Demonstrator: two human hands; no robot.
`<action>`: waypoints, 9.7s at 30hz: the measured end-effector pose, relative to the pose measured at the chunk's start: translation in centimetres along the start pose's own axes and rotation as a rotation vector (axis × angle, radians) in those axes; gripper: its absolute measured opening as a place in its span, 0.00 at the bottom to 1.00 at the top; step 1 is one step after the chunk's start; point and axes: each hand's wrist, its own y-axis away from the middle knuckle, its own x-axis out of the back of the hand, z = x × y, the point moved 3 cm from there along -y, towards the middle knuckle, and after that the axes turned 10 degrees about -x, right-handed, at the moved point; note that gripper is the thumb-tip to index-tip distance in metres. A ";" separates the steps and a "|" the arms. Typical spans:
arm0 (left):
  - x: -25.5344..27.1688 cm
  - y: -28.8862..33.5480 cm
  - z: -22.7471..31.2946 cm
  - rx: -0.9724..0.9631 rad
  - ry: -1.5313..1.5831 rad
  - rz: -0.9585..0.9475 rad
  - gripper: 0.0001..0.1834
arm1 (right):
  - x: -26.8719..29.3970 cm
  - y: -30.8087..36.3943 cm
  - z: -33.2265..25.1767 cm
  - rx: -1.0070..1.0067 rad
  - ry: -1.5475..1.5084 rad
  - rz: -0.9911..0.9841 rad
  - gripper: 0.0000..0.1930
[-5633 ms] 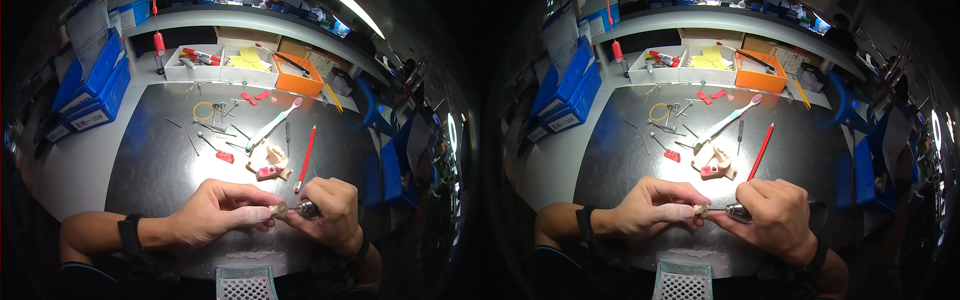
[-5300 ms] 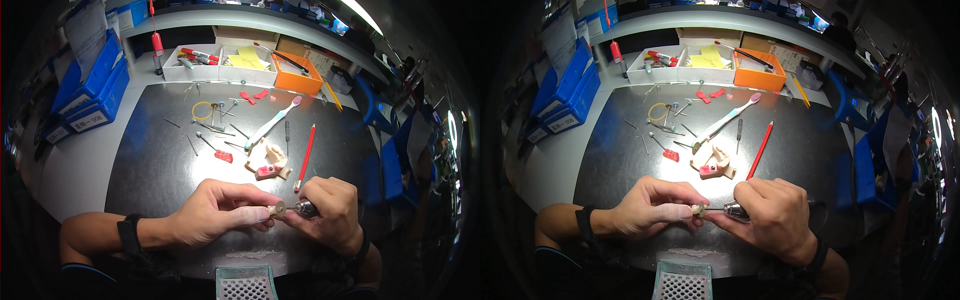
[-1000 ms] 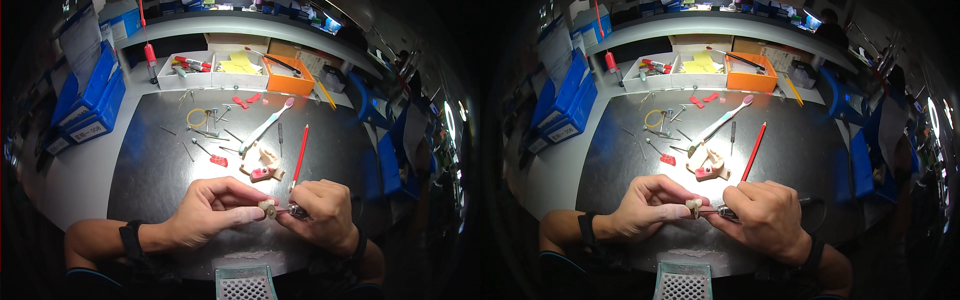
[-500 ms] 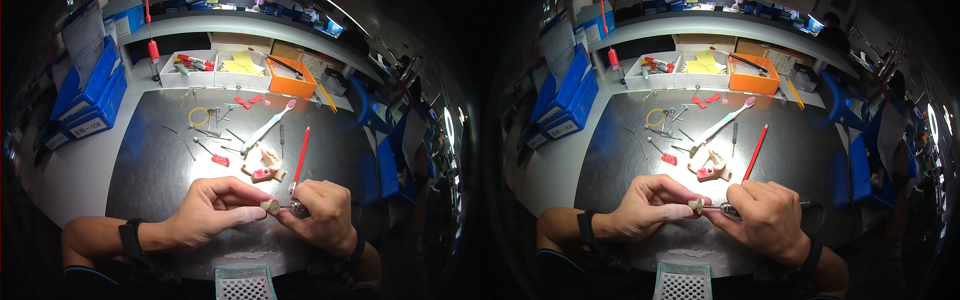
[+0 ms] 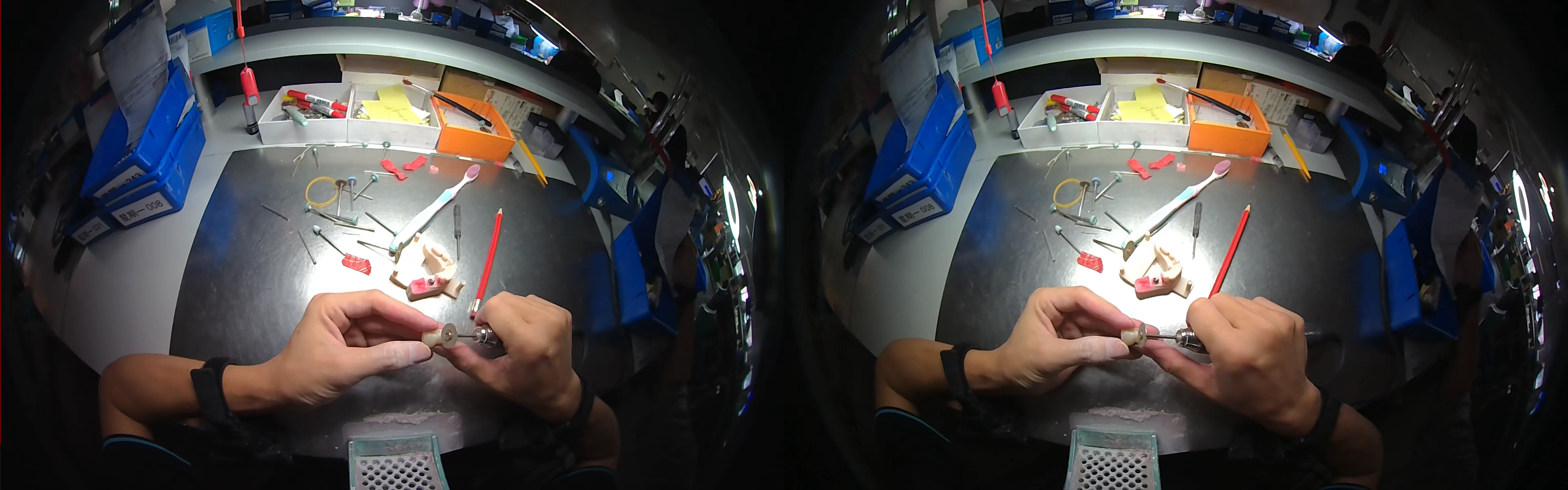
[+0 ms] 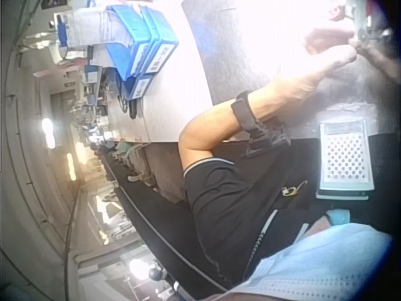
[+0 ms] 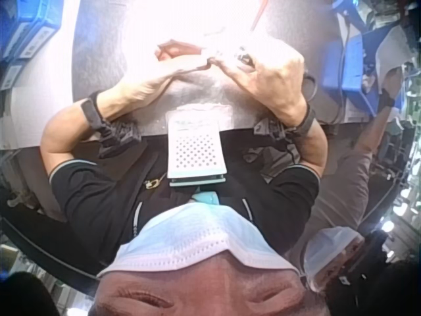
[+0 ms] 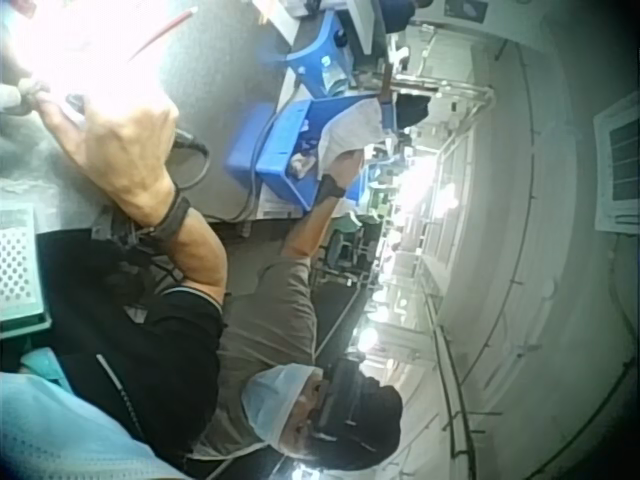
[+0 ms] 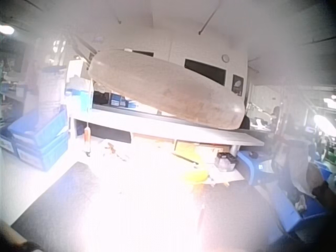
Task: Use a rotary micromotor tool to grind and shape a dental crown model.
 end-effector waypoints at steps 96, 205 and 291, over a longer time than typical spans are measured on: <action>0.0 -0.2 0.0 -0.040 0.043 -0.010 0.11 | -0.2 0.1 -0.3 0.053 0.017 -0.039 0.22; 2.0 -0.1 -1.8 -0.061 -0.010 0.110 0.10 | 3.3 -6.8 6.8 -0.335 0.004 0.152 0.22; 2.6 -0.1 -2.4 -0.107 0.039 0.143 0.08 | -1.1 -0.4 -0.4 0.267 -0.260 0.101 0.11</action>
